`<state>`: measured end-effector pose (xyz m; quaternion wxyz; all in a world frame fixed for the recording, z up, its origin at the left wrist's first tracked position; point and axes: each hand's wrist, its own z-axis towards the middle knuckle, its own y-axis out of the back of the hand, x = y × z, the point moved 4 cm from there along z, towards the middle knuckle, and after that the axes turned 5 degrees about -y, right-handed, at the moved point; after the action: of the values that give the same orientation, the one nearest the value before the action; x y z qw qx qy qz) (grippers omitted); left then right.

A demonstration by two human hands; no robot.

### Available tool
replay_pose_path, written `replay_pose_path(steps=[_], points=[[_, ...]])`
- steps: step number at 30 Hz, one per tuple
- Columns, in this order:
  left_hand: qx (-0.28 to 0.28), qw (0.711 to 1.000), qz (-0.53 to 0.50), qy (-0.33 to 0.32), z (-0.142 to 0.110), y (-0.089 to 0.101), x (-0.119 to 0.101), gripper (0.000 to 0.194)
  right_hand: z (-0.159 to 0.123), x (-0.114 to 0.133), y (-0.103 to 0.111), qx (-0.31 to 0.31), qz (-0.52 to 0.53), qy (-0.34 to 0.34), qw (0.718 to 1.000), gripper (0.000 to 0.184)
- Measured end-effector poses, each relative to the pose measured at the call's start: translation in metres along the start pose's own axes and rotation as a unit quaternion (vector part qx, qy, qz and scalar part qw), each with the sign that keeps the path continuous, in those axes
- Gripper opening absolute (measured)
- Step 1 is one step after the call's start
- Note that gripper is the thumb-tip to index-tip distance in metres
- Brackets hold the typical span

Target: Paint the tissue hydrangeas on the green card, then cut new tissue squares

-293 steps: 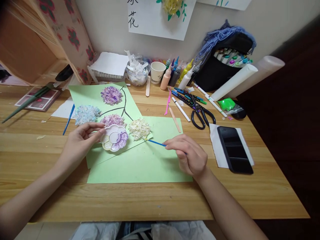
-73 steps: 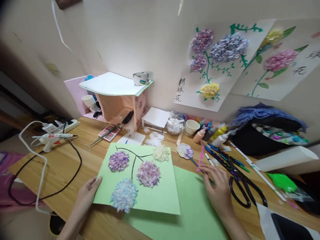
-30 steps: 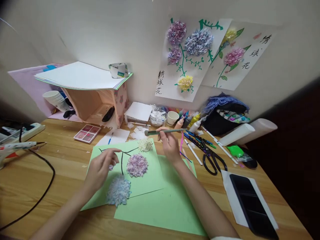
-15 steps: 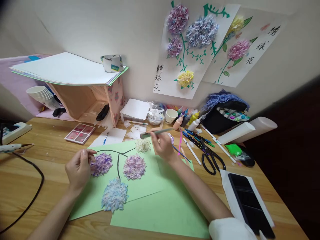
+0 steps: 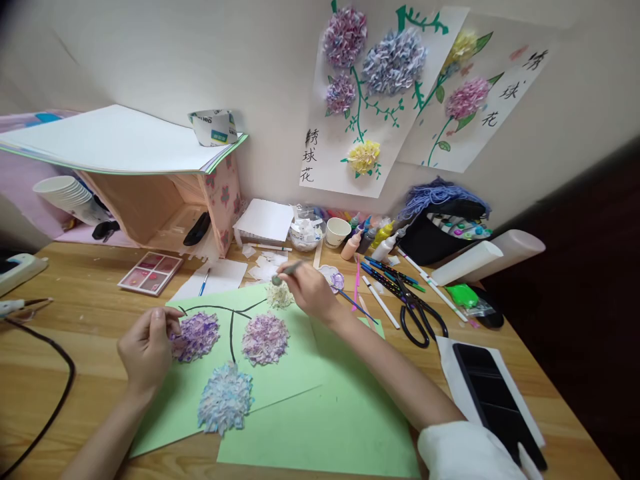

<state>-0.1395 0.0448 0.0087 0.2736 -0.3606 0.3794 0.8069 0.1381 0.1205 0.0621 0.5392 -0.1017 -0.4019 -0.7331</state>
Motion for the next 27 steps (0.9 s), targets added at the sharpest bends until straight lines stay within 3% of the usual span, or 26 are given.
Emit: replay_pose_path(steps=[2, 5, 6, 8, 9, 11, 14, 16, 17, 19, 20, 23, 26, 27], points=[[-0.004, 1.0, -0.005, -0.003, 0.001, 0.0, 0.0, 0.031, -0.002, -0.001, 0.007, -0.081, 0.03, -0.036, 0.996, 0.022], [-0.008, 1.0, -0.005, -0.013, 0.002, 0.0, -0.003, 0.031, -0.006, 0.004, -0.001, 0.012, 0.011, 0.013, 1.0, 0.014], [-0.011, 1.0, -0.004, -0.016, 0.002, 0.0, -0.004, 0.031, -0.008, 0.003, 0.001, -0.013, 0.014, -0.007, 1.0, 0.014], [-0.025, 0.999, -0.003, -0.019, 0.002, 0.001, -0.005, 0.033, -0.012, 0.001, 0.008, -0.126, 0.046, -0.018, 0.991, 0.019], [-0.037, 0.999, -0.003, -0.022, 0.001, 0.002, -0.005, 0.033, -0.013, 0.003, 0.005, -0.092, 0.043, 0.013, 0.995, 0.016], [-0.061, 0.998, -0.001, -0.034, 0.0, 0.004, -0.005, 0.034, -0.013, 0.003, -0.001, -0.05, 0.024, 0.003, 0.998, 0.012], [-0.083, 0.995, 0.005, -0.058, -0.001, 0.005, -0.002, 0.035, -0.011, 0.004, 0.001, -0.114, 0.032, -0.017, 0.993, 0.017], [-0.091, 0.994, 0.009, -0.066, -0.002, 0.004, 0.002, 0.034, -0.008, 0.01, -0.007, -0.026, 0.015, 0.01, 0.999, 0.014], [-0.092, 0.993, 0.011, -0.068, -0.002, 0.004, 0.004, 0.034, -0.008, 0.012, -0.008, -0.014, 0.011, 0.011, 1.0, 0.013], [-0.095, 0.992, 0.016, -0.075, -0.003, 0.004, 0.007, 0.034, -0.008, 0.015, -0.002, -0.084, 0.015, 0.019, 0.996, 0.02], [-0.096, 0.992, 0.017, -0.08, -0.003, 0.003, 0.007, 0.034, -0.009, 0.019, -0.003, -0.073, 0.006, 0.066, 0.995, 0.021], [-0.091, 0.991, 0.02, -0.091, -0.004, 0.002, 0.007, 0.034, -0.009, 0.018, -0.008, -0.014, -0.017, 0.081, 0.996, 0.009], [-0.087, 0.991, 0.02, -0.095, -0.004, 0.001, 0.005, 0.034, -0.008, 0.016, -0.003, -0.1, 0.013, 0.092, 0.991, 0.012], [-0.087, 0.991, 0.019, -0.097, -0.004, 0.001, 0.004, 0.034, -0.007, 0.016, -0.007, -0.059, -0.004, 0.102, 0.993, 0.011]])
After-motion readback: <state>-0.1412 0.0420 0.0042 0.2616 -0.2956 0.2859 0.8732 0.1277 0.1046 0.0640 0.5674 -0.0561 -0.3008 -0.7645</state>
